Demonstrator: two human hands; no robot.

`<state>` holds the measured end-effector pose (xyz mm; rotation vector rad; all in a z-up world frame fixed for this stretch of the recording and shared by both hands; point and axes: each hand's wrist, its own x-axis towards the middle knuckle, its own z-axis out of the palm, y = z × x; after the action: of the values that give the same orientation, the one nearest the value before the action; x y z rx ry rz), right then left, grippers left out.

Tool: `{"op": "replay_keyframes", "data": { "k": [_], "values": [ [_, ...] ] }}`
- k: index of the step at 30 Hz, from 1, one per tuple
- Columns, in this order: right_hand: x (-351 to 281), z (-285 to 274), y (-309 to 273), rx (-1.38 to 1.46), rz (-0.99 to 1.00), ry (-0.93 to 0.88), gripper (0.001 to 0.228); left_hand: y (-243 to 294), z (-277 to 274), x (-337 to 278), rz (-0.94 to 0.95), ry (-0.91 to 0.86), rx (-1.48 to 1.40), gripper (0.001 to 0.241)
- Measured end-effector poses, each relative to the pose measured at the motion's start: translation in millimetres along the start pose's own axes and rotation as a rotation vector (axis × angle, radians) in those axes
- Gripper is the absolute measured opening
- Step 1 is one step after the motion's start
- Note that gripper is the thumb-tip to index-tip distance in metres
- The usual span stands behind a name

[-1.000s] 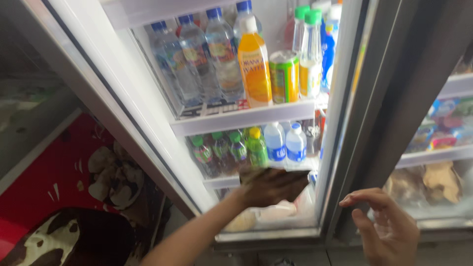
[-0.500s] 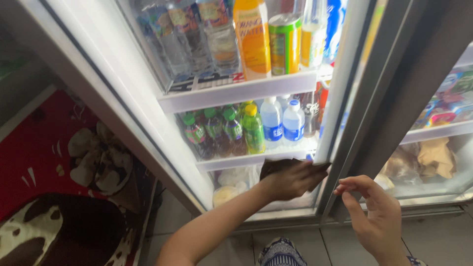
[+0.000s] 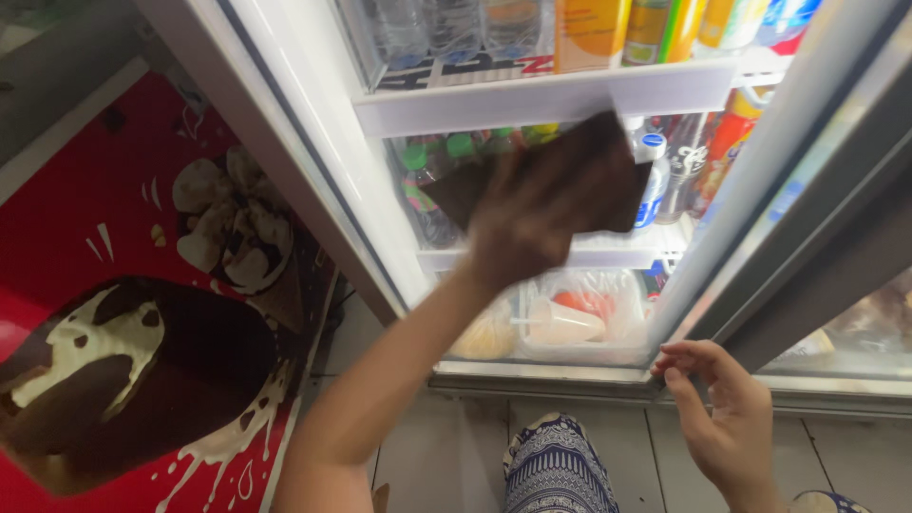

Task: The person cleans the glass door of a commercial refrigerator in a store. They spray a green cleaning liquid onto the glass and wipe it with a cloth, moving between different sections of the door.

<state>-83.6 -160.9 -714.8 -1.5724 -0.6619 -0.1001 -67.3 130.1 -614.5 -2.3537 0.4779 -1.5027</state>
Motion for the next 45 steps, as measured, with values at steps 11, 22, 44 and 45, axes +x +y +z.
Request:
{"op": "replay_keyframes", "data": {
  "k": [11,22,44,45],
  "values": [
    [-21.6,22.6,32.7,-0.034,0.125,-0.088,0.021,-30.5,-24.3,-92.9,0.295,-0.155,-0.058,0.051],
    [-16.2,64.9,40.8,0.01,0.143,-0.2,0.022,-21.9,-30.2,-164.1,0.153,-0.246,-0.076,0.045],
    [-57.0,68.9,84.2,-0.065,0.333,-0.225,0.022,15.7,28.9,-341.9,0.224,-0.449,-0.158,0.054],
    [-61.3,64.9,87.5,-0.067,0.352,-0.211,0.021,31.0,44.1,-363.0,0.306,-0.519,-0.213,0.057]
  ]
}}
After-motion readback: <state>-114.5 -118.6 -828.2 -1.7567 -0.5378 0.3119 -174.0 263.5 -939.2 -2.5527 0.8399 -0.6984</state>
